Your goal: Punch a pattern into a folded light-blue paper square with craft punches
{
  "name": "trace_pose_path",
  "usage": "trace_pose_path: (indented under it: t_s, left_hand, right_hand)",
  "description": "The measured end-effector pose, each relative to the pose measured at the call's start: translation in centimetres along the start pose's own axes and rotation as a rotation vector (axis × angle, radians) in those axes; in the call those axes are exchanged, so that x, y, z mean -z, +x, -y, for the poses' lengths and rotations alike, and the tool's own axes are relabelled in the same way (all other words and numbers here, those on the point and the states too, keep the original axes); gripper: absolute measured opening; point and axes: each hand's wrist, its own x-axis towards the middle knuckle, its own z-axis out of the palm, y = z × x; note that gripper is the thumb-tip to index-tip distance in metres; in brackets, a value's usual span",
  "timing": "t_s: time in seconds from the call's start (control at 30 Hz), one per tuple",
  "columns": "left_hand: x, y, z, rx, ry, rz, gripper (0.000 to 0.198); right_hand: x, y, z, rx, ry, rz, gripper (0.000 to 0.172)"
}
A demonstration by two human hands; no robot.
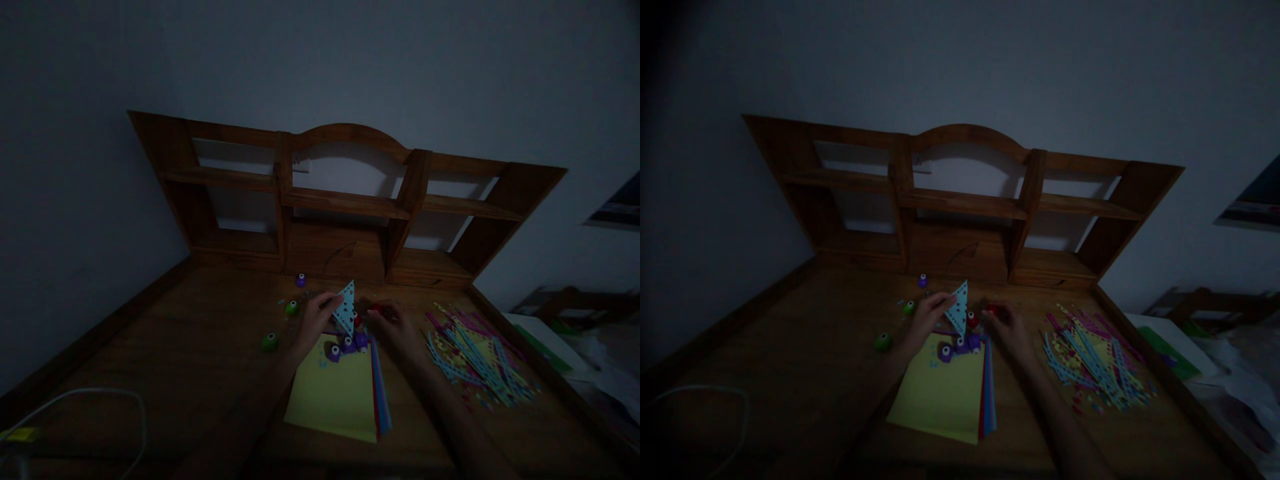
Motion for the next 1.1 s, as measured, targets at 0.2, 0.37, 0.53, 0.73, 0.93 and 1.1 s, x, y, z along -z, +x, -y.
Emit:
trace_pose_path:
  t_s: [0.2, 0.37, 0.53, 0.73, 0.93, 1.1]
  left_hand:
    - [0.3, -0.3, 0.3, 0.239, -0.271, -0.035, 0.043]
    - [0.3, -0.1, 0.4, 0.271, -0.450, -0.063, 0.043]
    - [0.2, 0.0, 0.5, 0.218, -0.452, -0.088, 0.052]
    - [0.0, -0.2, 0.5, 0.189, -0.399, -0.034, 0.038]
    - [-0.3, -0.5, 0.1, 0.191, -0.362, 0.023, 0.036]
    - [-1.1, -0.6, -0.2, 0.220, -0.399, -0.022, 0.037]
  right_hand:
    - [1.6, 0.0, 0.7, 0.179, -0.484, 0.173, 0.033]
    - [1.3, 0.1, 0.5, 0.212, -0.569, 0.190, 0.031]
    - [1.1, 0.1, 0.2, 0.214, -0.586, 0.172, 0.034]
    - [1.1, 0.0, 0.5, 0.177, -0.613, 0.130, 0.036]
    - [1.1, -0.4, 1.7, 0.200, -0.530, -0.106, 0.038]
    - [0.4, -1.5, 3.5, 0.457, -0.424, -0.024, 0.050]
